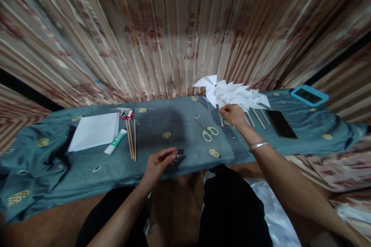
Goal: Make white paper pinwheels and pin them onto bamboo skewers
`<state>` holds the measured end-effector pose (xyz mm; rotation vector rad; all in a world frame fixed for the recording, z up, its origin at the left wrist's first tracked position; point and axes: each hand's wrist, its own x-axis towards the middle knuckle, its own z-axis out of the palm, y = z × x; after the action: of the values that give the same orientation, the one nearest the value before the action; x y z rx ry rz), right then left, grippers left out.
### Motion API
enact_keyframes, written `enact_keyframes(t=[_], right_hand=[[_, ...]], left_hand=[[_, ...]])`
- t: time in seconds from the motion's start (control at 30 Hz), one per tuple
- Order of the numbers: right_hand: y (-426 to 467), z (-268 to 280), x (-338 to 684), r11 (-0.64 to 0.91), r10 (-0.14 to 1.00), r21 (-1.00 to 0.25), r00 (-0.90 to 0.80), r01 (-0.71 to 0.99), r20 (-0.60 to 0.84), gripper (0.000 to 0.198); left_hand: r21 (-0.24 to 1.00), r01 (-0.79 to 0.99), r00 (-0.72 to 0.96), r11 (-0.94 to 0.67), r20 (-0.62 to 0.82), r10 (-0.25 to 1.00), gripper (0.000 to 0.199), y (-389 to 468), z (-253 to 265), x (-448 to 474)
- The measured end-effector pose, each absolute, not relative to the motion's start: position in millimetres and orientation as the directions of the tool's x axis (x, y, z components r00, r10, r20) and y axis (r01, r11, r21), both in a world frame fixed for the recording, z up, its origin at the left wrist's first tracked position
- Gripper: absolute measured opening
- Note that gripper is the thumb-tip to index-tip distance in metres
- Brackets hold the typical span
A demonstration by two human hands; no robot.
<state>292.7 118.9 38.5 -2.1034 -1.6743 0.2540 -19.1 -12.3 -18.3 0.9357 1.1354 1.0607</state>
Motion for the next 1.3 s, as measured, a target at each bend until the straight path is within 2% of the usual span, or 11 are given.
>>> enact_keyframes(t=[0.23,0.47,0.73,1.3], right_hand=[[133,28,302,-0.247,0.967,-0.217,0.254,0.944,0.002,0.025],[148,16,305,-0.275,0.960,-0.087,0.268,0.957,-0.082,0.026],[154,5,310,-0.293,0.949,-0.053,0.284,0.955,-0.134,0.030],[157,-5,316,-0.298,0.950,-0.052,0.291,0.953,-0.111,0.030]], left_hand=[[0.950,-0.186,0.091,0.251,-0.238,0.967,0.034,-12,-17,-19],[0.943,-0.195,0.087,0.269,-0.257,0.962,0.035,-12,-18,-17],[0.952,-0.183,0.081,0.247,-0.235,0.969,0.033,-12,-18,-17],[0.953,-0.181,0.083,0.243,-0.231,0.969,0.029,-13,-16,-18]])
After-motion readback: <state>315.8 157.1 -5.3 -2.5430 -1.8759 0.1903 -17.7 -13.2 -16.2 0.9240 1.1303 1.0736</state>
